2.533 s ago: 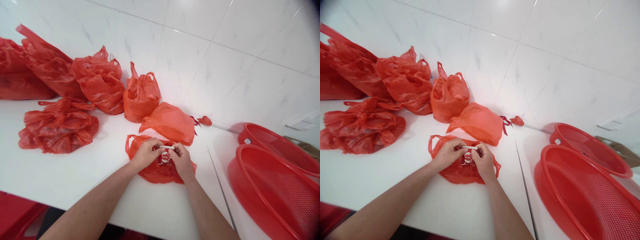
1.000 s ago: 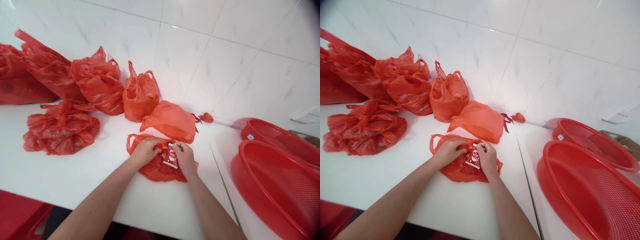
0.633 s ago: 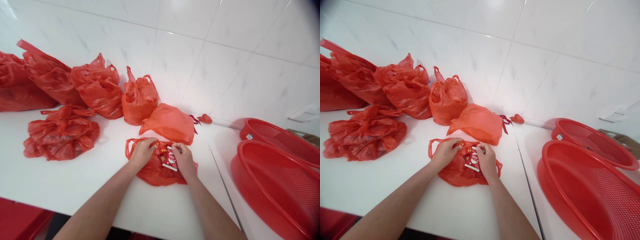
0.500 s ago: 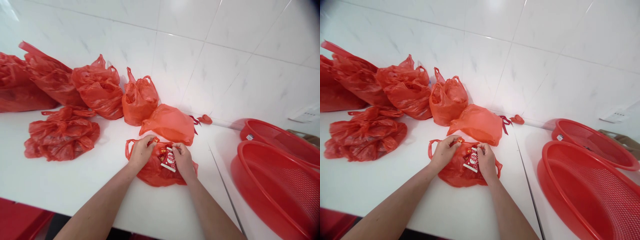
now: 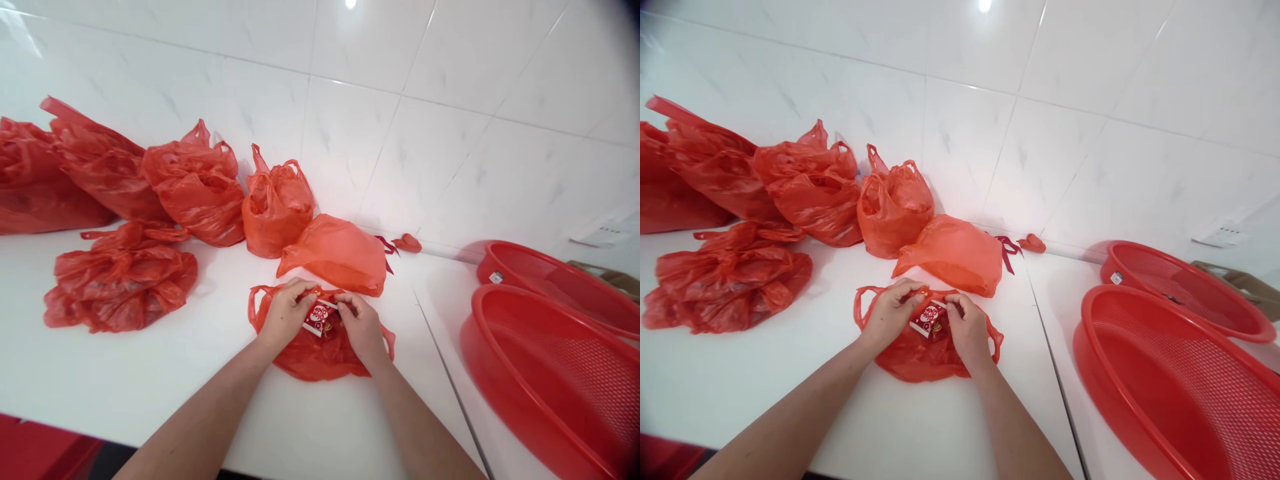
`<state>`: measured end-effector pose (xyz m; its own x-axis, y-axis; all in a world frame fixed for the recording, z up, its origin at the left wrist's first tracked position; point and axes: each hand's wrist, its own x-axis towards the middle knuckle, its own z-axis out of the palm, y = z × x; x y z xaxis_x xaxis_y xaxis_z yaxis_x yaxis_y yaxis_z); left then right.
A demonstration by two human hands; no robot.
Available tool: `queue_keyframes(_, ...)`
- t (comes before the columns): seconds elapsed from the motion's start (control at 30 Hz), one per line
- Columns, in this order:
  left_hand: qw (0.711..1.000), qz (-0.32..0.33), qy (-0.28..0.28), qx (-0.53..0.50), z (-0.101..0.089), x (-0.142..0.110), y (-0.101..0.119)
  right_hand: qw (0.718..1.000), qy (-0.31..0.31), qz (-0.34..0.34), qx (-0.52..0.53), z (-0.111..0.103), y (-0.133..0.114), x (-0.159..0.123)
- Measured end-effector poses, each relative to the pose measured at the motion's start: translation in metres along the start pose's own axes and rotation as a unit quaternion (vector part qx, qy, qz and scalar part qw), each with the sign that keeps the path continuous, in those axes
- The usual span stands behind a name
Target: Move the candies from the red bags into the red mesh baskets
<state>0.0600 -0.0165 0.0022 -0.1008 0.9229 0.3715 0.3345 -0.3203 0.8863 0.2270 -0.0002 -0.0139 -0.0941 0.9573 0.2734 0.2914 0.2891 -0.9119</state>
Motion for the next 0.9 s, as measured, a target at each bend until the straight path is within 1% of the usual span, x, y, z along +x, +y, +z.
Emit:
queue_keyframes(0.07, 0.997, -0.047, -0.028, -0.055, 0.004, -0.002, -0.001, 1.000, 0.005, -0.008, 0.005, -0.001, -0.001, -0.001)
queue_keyframes(0.13, 0.990, -0.080, -0.051, -0.107, 0.007, -0.003, -0.002, 1.000, -0.008, -0.012, 0.024, -0.001, -0.003, -0.002)
queue_keyframes(0.27, 0.977, -0.091, -0.089, -0.171, 0.010, -0.004, -0.006, 0.998, -0.036, -0.023, 0.042, -0.001, -0.007, -0.004)
queue_keyframes(0.43, 0.984, -0.074, -0.099, -0.129, 0.007, -0.005, -0.002, 0.999, -0.033, -0.015, 0.025, -0.001, -0.011, -0.005)
queue_keyframes(0.6, 0.989, -0.050, -0.116, -0.081, 0.005, -0.005, 0.002, 0.998, -0.052, -0.023, -0.002, 0.000, -0.009, -0.006)
queue_keyframes(0.73, 0.985, -0.054, -0.128, -0.100, 0.006, -0.005, 0.000, 0.998, -0.055, -0.026, 0.002, 0.002, -0.007, -0.006)
queue_keyframes(0.9, 0.986, -0.048, -0.112, -0.110, 0.009, -0.006, -0.004, 0.997, -0.075, -0.012, 0.024, 0.002, -0.006, -0.005)
